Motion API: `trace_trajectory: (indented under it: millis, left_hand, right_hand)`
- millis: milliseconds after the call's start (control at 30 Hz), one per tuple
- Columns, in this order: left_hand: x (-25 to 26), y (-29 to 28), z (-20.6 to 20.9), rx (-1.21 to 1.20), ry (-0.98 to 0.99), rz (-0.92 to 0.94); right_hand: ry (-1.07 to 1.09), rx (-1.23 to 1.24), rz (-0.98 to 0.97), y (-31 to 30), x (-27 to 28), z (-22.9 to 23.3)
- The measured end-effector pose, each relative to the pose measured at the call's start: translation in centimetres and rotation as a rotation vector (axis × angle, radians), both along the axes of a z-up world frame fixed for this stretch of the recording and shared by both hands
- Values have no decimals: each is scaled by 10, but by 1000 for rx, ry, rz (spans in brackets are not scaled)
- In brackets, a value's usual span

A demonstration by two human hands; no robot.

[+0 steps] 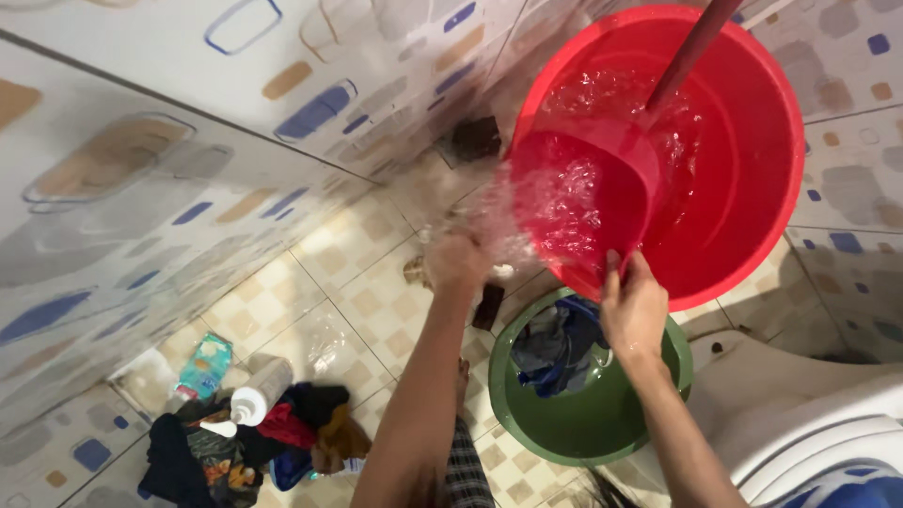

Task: The person hand-washes several garments in a bathroom. They scoop water from a red bucket with a pink scoop and pour it over each item, then wring out the water and place the wet clothes into a green basin.

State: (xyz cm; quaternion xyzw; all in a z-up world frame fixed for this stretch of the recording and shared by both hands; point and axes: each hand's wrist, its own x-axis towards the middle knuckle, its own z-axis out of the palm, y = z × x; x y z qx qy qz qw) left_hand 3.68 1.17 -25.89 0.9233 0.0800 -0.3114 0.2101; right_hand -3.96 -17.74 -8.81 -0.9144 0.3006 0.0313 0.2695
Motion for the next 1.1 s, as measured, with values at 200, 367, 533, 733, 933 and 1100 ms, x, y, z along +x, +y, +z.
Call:
trace_trajectory:
  millis: [200,367,533,733,933,1100]
  left_hand:
    - [21,11,8,-182,74,108]
    - [37,29,26,-140,186,82]
    - [9,59,58,-532,-58,386]
    - [-32,86,68,-996,246,673]
    - [-20,52,7,-893,109,245]
    - [-22,18,-43,-708,111,126]
  right_hand:
    - [-184,-186,242,21,-4,-10]
    - [-107,-416,250,-32,-7,-47]
    - [269,-582,228,-123,17,-129]
    - [678,-476,186,-164,18,-262]
    - [519,-44,370,-183,14,-228]
    - [496,473,-110,-142,-6,-120]
